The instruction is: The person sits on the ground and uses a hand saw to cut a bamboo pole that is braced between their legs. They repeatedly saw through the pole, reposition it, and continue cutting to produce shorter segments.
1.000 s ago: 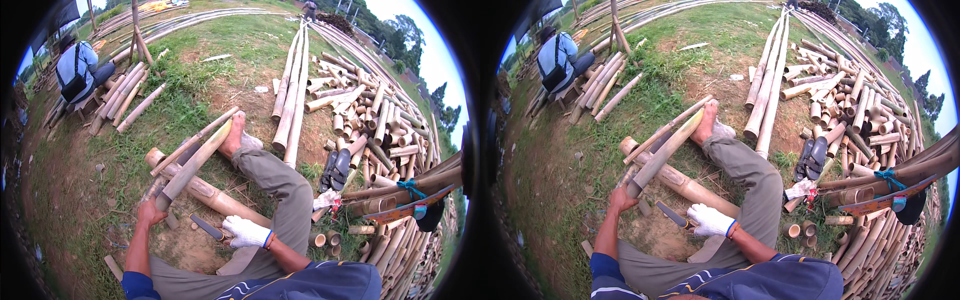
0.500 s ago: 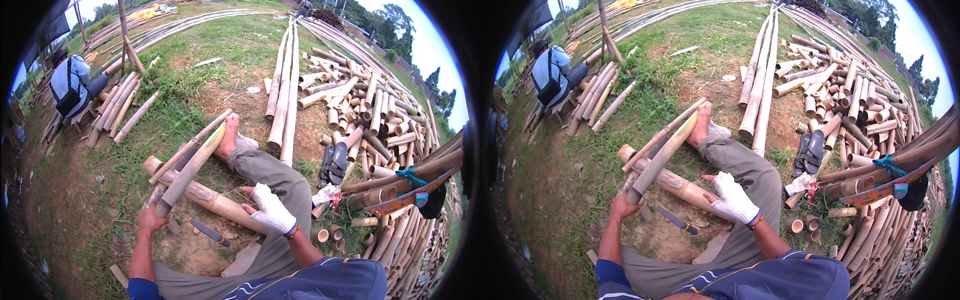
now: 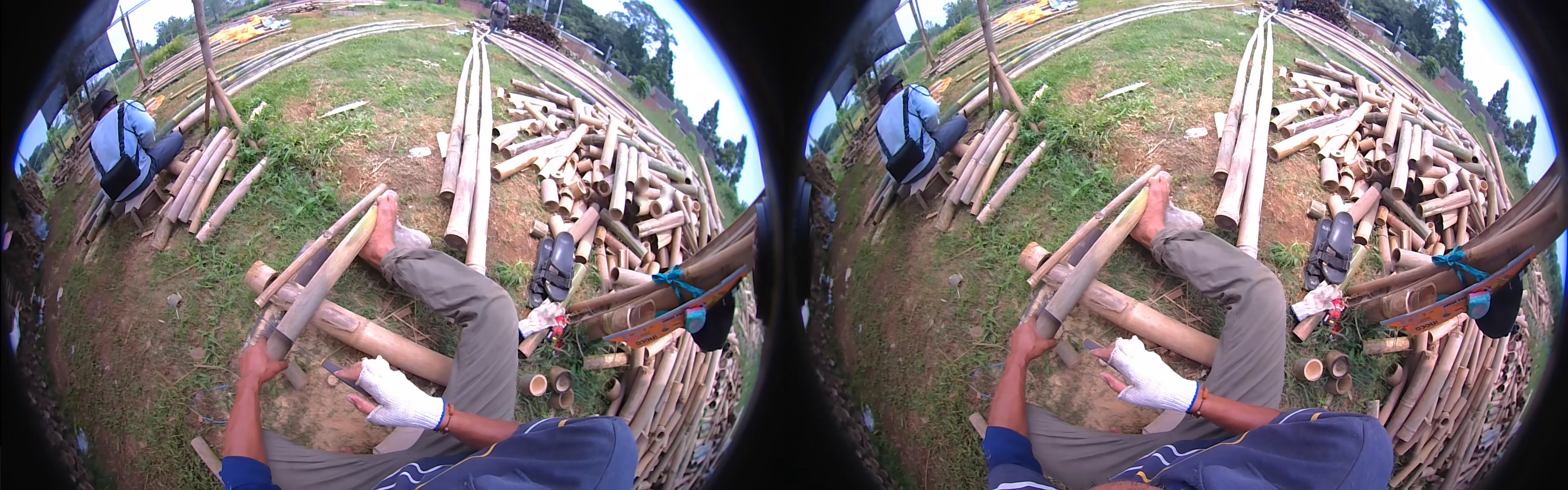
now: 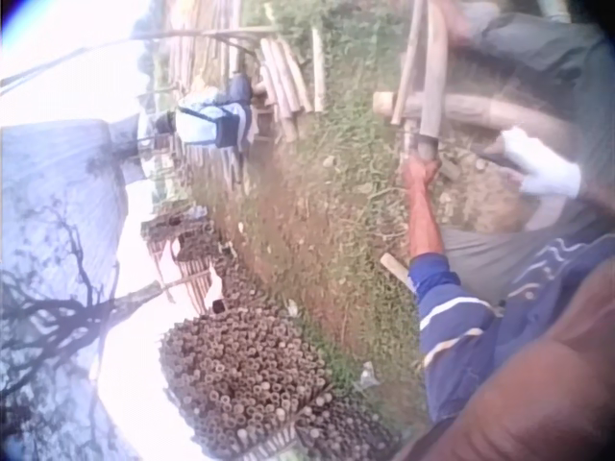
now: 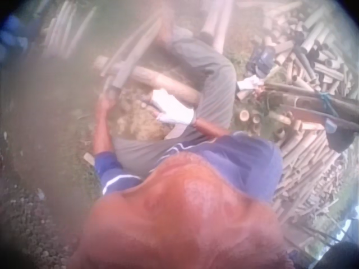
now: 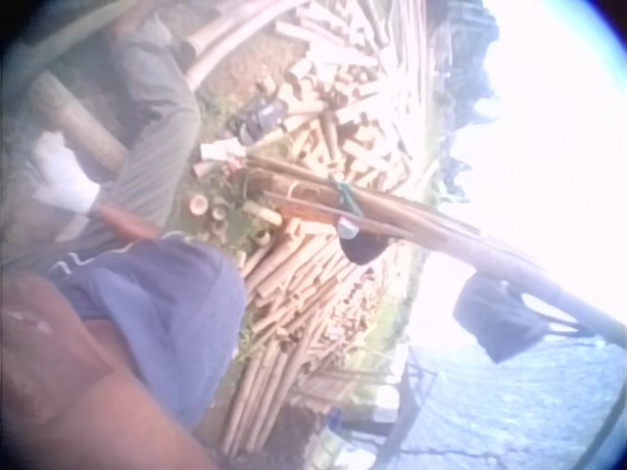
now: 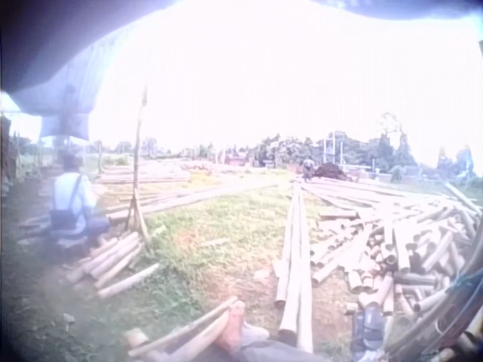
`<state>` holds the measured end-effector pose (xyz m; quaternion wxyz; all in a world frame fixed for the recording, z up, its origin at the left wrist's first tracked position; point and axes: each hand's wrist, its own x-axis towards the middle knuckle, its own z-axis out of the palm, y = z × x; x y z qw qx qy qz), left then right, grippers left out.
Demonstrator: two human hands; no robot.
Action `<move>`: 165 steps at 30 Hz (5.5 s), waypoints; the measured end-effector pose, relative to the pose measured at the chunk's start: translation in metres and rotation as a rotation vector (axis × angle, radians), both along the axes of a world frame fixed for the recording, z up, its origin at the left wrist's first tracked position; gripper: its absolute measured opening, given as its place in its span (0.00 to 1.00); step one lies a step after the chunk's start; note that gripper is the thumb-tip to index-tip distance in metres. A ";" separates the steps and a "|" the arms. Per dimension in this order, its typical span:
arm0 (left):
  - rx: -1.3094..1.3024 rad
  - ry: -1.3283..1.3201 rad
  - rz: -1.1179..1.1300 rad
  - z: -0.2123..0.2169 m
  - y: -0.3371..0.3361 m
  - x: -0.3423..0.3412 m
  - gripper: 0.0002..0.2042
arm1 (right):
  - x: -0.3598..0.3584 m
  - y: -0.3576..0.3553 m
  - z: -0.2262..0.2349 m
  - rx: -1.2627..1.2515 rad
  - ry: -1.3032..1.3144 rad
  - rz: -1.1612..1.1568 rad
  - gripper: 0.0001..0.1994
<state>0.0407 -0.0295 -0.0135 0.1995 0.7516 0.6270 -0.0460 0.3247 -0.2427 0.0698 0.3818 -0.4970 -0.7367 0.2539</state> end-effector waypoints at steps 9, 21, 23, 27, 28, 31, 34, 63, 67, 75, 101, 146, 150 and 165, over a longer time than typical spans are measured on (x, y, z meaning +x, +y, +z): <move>-0.022 -0.002 0.003 -0.004 0.004 0.004 0.41 | -0.103 0.003 0.056 0.050 0.430 0.389 0.20; -0.070 -0.008 0.019 -0.011 0.006 -0.005 0.45 | -0.192 0.003 0.130 0.286 0.300 1.075 0.23; -0.063 -0.016 0.001 -0.008 0.008 0.001 0.45 | -0.215 -0.013 0.081 0.427 0.517 1.021 0.31; -0.047 -0.020 0.003 -0.011 0.009 0.001 0.44 | -0.225 -0.012 0.086 0.305 0.697 1.289 0.38; -0.045 -0.025 0.005 -0.010 0.009 -0.001 0.44 | -0.227 -0.014 0.088 0.317 0.708 1.276 0.38; -0.014 -0.042 -0.001 -0.014 0.010 -0.005 0.44 | -0.228 -0.018 0.098 0.296 0.678 1.263 0.36; -0.010 -0.038 -0.006 -0.018 0.009 -0.005 0.45 | -0.200 -0.009 0.127 0.156 0.518 1.274 0.34; 0.026 -0.015 -0.029 -0.019 0.002 -0.010 0.38 | 0.016 0.003 -0.109 -0.508 -0.077 0.040 0.35; 0.032 -0.020 -0.013 -0.021 0.002 -0.010 0.38 | 0.011 0.010 -0.081 -0.555 -0.033 0.064 0.31; 0.005 -0.022 0.004 -0.012 0.004 -0.002 0.36 | -0.024 0.041 -0.022 -0.321 0.568 0.045 0.31; -0.046 -0.045 -0.019 -0.022 0.009 -0.013 0.37 | -0.009 -0.011 -0.056 -0.486 0.393 -0.088 0.28; -0.100 -0.068 -0.034 -0.019 0.011 0.000 0.37 | 0.061 -0.102 -0.058 -0.275 0.152 -0.034 0.28; -0.009 -0.061 0.018 -0.026 0.000 -0.017 0.37 | -0.015 0.006 -0.058 -0.388 0.290 -0.047 0.28; 0.108 0.033 0.004 -0.016 -0.007 0.005 0.37 | -0.043 0.061 -0.076 -0.315 0.387 -0.052 0.30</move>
